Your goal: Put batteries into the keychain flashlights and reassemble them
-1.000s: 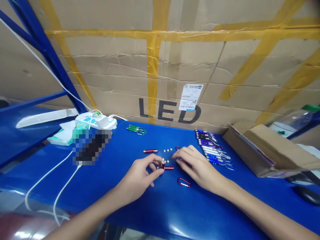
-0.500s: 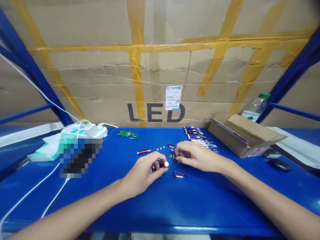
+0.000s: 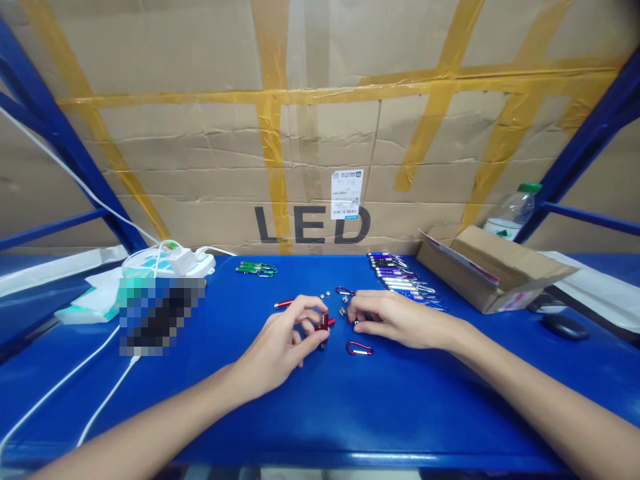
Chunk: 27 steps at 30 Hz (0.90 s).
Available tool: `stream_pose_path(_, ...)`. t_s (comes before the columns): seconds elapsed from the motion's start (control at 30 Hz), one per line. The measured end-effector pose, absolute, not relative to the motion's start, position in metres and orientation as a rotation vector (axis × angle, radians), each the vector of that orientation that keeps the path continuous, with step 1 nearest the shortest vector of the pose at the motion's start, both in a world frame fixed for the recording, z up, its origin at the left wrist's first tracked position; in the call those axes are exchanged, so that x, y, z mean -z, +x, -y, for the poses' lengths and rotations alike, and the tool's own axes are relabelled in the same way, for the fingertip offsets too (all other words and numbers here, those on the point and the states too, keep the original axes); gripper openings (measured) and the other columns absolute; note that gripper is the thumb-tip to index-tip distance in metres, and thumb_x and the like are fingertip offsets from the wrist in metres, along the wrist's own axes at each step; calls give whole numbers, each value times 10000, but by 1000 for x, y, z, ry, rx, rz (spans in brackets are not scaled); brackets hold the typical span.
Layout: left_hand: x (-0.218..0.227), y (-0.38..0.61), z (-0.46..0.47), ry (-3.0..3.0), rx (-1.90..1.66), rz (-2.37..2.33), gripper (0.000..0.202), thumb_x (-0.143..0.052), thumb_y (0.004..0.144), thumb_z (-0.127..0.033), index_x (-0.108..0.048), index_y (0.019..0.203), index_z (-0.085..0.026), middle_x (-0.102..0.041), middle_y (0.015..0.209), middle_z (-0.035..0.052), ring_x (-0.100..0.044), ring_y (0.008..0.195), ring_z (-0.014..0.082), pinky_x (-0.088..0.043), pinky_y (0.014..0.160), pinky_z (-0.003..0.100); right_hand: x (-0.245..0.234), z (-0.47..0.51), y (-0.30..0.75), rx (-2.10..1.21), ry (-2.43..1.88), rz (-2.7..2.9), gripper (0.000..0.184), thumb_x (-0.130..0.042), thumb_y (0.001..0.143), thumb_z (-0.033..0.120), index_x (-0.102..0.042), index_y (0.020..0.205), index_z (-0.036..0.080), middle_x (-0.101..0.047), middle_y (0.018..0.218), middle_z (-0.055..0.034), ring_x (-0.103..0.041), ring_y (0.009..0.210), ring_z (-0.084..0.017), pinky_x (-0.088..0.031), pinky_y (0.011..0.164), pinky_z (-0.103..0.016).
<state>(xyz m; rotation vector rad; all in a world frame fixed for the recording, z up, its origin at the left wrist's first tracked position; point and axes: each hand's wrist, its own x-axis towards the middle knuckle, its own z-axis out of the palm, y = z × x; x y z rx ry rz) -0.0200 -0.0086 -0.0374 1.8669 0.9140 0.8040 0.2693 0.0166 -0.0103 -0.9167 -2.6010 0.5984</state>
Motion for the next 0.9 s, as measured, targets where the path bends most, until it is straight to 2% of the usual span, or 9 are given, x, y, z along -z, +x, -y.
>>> stream_pose_path(0.17,37,-20,9,1915,-799,-896,377,-660,1027,-491,-592,1273,-214,-710,1038,64,-652,724,132,-526,502,182,10,-21,270,-625,-870,2465,277,-537,1129,409,-718,1092,204,-703,1090,-87,-668,1016,-225,-518,935,-368)
stream_pose_path(0.3,35,-19,10,1986,-815,-867,370,-639,1045,-457,-572,1321,-221,-701,1017,46,-617,711,118,-522,542,191,9,-20,260,-793,-897,2205,269,-656,1064,469,-687,1045,203,-714,992,-44,-641,848,-188,-516,808,-323)
stream_pose_path(0.43,35,-17,8,1986,-849,-870,369,-663,1029,-431,-564,1313,-218,-680,992,22,-573,667,100,-499,557,196,4,-9,245,-1023,-883,1957,331,-757,975,519,-684,1005,197,-713,943,-29,-650,843,-190,-524,799,-327)
stream_pose_path(0.6,37,-18,6,2071,-847,-906,308,-686,1024,-436,-679,1227,-204,-646,882,1,-562,688,112,-486,624,219,1,1,238,-1057,-856,1899,294,-777,961,472,-680,953,195,-687,892,-16,-624,814,-175,-506,764,-313)
stream_pose_path(0.9,30,-20,8,2232,-871,-855,231,-639,1069,-371,-755,1198,-220,-707,1014,43,-598,770,132,-496,712,252,0,1,242,-929,-835,2087,158,-711,1029,360,-723,1040,202,-757,987,-26,-680,879,-181,-527,824,-308)
